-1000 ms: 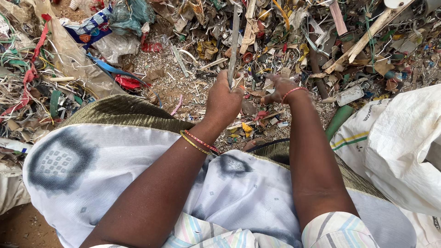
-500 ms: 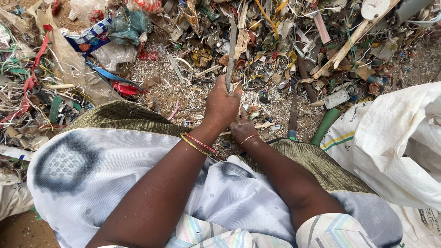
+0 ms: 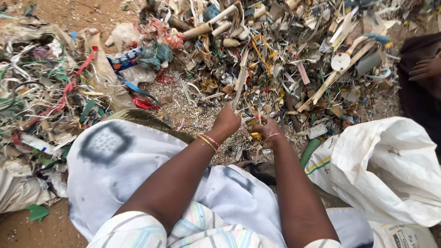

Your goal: The person sorts through a large pile of waste by hand, picking out specific materials like paper, plastic, and small components and placing them into a white bag.

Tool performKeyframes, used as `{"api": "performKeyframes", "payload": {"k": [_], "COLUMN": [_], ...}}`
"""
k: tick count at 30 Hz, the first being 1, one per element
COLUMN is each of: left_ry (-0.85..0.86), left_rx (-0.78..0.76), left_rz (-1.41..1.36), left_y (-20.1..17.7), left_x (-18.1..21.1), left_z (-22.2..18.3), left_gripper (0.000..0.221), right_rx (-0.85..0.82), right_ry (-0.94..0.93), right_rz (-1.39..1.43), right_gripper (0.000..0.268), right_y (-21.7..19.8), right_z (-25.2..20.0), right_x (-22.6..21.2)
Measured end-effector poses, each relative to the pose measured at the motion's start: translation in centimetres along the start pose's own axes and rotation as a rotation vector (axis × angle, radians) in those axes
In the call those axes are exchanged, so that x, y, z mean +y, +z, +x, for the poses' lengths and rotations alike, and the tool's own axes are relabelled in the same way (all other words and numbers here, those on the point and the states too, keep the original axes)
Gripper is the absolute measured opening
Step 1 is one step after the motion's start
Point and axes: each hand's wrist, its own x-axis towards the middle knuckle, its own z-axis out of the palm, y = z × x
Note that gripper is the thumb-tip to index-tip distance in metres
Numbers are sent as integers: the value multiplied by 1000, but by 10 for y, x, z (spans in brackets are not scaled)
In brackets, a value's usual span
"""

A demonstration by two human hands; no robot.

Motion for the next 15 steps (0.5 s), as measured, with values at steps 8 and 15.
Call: {"api": "performKeyframes", "payload": {"k": [8, 15], "left_ry": [7, 466], "left_rx": [148, 663], "left_rz": [-346, -551], "left_y": [-14, -188], "left_x": [32, 41], "left_z": [-18, -80], "left_gripper": [58, 41], "right_rx": [-84, -465], "right_ry": [-404, -859], "right_rz": [35, -5], "right_gripper": [58, 76], "right_y": [35, 199], "right_z": [-69, -204], "right_x": [-103, -251]}}
